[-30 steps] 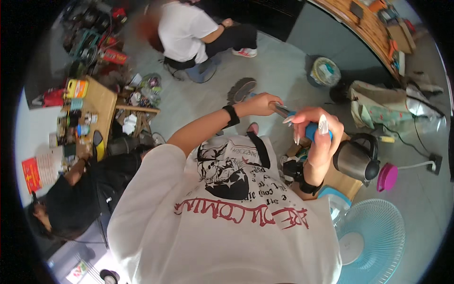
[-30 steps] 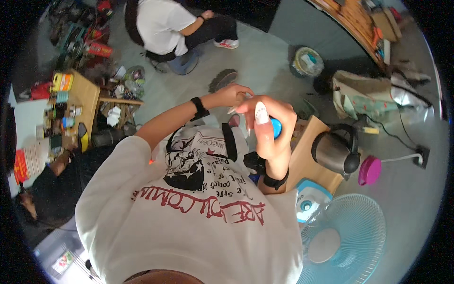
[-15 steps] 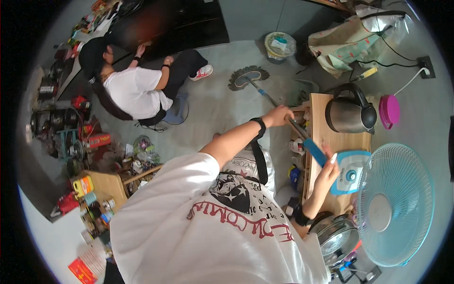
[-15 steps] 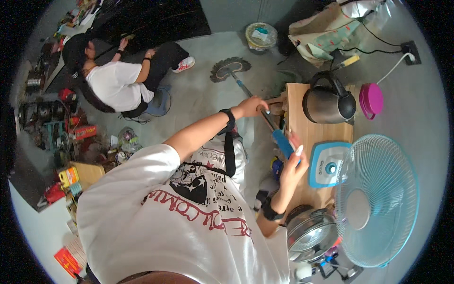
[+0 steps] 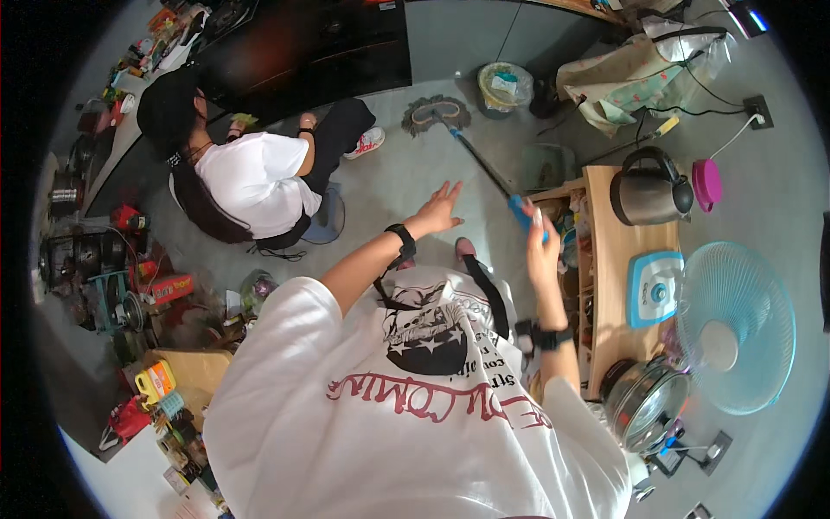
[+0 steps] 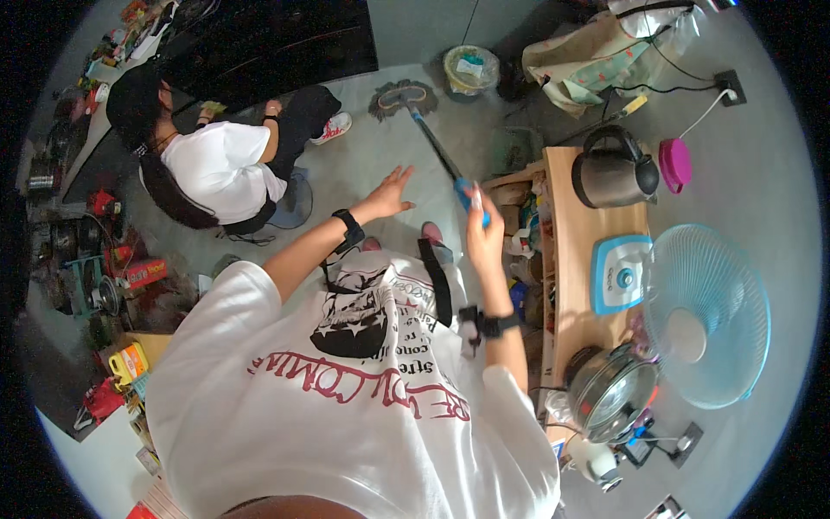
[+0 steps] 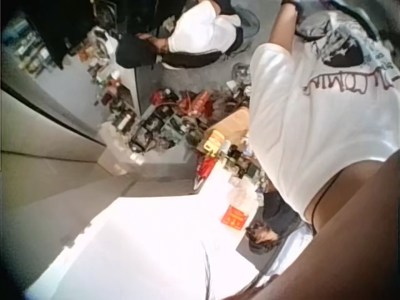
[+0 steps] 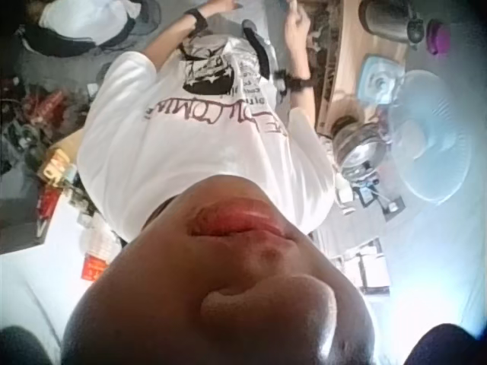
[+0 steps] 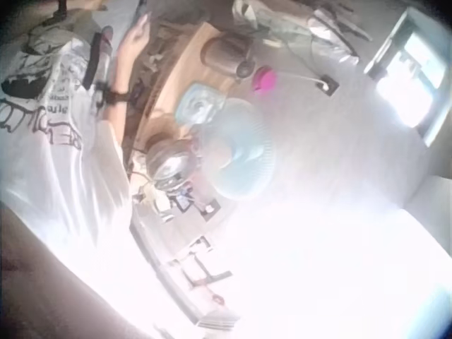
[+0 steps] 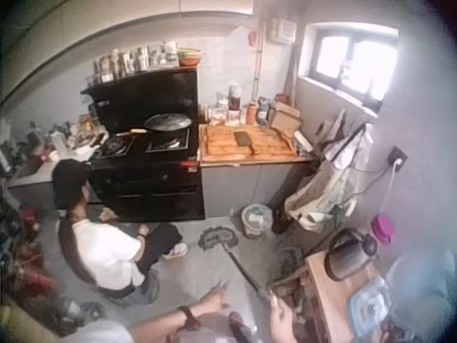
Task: The person assembles a mop by screwing the handle segments together and attaching the mop head, while periodically rinsing their hands at a sink.
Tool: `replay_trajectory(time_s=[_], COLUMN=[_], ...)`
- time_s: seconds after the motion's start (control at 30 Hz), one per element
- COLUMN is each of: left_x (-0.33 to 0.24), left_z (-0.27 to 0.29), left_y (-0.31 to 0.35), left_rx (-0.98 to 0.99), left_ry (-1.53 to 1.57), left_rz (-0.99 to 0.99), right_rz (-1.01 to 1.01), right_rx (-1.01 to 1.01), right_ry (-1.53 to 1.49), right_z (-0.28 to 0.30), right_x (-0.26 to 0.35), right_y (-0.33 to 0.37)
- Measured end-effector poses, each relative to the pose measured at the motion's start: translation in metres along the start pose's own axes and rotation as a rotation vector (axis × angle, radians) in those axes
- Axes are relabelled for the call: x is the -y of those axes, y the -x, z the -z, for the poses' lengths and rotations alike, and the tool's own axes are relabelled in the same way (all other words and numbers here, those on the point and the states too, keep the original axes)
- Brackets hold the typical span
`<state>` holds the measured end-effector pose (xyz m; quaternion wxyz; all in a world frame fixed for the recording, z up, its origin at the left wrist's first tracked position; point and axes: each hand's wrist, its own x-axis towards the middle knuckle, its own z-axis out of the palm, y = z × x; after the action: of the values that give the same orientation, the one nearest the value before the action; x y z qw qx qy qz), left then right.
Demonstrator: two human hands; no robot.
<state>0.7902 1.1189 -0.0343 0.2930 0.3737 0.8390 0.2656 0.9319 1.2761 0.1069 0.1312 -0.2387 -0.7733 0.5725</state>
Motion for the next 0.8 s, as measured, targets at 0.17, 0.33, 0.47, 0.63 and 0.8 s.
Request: replay_trajectory(time_s=[0.17, 0.33, 0.47, 0.63, 0.8], left_x=[0.028, 0.069, 0.096, 0.157, 0.139], left_z=[0.008, 0.000, -0.008, -0.037, -0.035], left_y=[0.027, 0.054, 0.094, 0.146, 0.143], left_rx=[-0.117, 0.111, 0.116, 0.206, 0.172], left_ry=[0.052, 0.203, 0.383, 0.387, 0.329], left_rz=[-0.005, -0.056, 0.083, 0.356, 0.396], right_rz=[0.189, -0.052, 0.028, 0.203, 0.446], right_rx=[-0.071, -0.028, -0.076, -0.044, 0.023], right_ry=[0.302, -0.068, -0.071, 0.326, 0.609], right_z=[-0.048, -0.080, -0.053, 0.018, 0.084], right_x=[-0.018, -0.005, -0.014, 0.028, 0.082], right_y=[-0.051, -0.028, -0.008, 0.056, 0.127])
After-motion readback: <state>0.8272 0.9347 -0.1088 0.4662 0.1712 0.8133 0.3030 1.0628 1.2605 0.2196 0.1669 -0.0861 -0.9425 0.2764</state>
